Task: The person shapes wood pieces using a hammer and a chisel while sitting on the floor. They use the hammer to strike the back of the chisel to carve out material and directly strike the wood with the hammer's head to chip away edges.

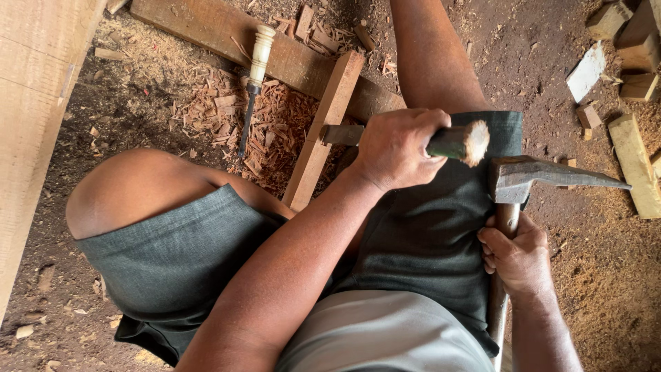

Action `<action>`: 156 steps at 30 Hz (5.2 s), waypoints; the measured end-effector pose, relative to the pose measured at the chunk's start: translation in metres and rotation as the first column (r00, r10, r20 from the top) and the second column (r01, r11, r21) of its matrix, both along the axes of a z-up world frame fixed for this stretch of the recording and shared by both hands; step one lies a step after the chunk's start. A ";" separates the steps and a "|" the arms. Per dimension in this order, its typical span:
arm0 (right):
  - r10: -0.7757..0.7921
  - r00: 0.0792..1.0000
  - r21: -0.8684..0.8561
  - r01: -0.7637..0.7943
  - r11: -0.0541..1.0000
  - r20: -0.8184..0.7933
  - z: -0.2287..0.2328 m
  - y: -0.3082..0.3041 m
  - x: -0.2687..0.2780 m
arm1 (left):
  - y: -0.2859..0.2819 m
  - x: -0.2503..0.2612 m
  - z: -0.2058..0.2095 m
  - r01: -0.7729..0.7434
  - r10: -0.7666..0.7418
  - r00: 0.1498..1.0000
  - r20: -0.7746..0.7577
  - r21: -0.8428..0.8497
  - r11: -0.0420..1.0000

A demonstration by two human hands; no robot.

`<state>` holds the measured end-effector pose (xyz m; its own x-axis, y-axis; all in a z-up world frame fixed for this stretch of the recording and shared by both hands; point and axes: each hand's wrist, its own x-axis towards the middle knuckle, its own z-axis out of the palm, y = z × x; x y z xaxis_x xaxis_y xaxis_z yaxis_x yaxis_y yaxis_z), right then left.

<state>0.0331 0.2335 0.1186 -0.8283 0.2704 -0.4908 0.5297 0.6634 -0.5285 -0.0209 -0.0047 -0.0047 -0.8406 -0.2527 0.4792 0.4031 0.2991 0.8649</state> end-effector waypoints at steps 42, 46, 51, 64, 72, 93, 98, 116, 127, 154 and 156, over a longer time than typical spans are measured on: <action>0.625 0.668 0.447 -0.453 0.772 -0.403 0.047 -0.091 0.015 | -0.016 0.025 0.002 -0.118 0.129 0.981 -0.147 0.084 0.989; 0.789 0.555 0.547 -0.589 0.595 -0.261 0.045 -0.097 0.000 | -0.038 0.019 0.009 0.155 -0.156 0.987 0.035 0.019 0.988; 0.777 0.571 0.572 -0.556 0.603 -0.264 0.034 -0.100 0.005 | -0.086 0.011 0.030 0.653 -0.626 0.525 0.576 0.199 0.731; 0.778 0.587 0.584 -0.558 0.589 -0.223 0.056 -0.109 -0.003 | -0.085 0.017 0.030 0.571 -0.515 0.646 0.563 0.090 0.816; 0.734 0.543 0.361 -0.642 0.676 -0.408 0.078 -0.104 0.004 | -0.088 0.018 0.030 0.525 -0.453 0.555 0.698 0.129 0.842; 0.240 0.956 0.384 -0.160 0.909 -0.169 0.007 0.037 0.053 | -0.103 0.003 0.051 0.518 -0.502 0.855 -0.126 0.182 0.836; 0.198 0.972 0.314 -0.150 0.937 -0.128 -0.016 0.061 0.053 | -0.142 -0.017 0.074 0.450 -0.450 0.891 0.052 -0.221 0.865; 0.230 0.970 0.364 -0.190 0.912 -0.072 -0.005 0.043 0.033 | -0.060 -0.022 0.023 0.613 -0.609 0.763 0.219 0.057 0.788; 0.118 0.992 0.411 -0.124 0.903 0.041 -0.003 0.040 0.026 | -0.060 -0.033 0.016 0.597 -0.581 0.760 0.291 0.042 0.801; 0.679 0.655 0.448 -0.524 0.724 -0.331 0.051 -0.088 0.002 | -0.064 -0.004 0.032 0.651 -0.557 0.656 0.510 -0.008 0.759; 0.707 0.650 0.470 -0.550 0.690 -0.278 0.052 -0.098 -0.004 | -0.068 -0.003 0.033 0.651 -0.589 0.657 0.471 0.041 0.758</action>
<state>0.0287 0.1359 0.1705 -0.9445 -0.3242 -0.0534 -0.2977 0.9132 -0.2781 -0.0236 -0.0731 0.0281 -0.8991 0.4375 0.0157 0.1294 0.2312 0.9643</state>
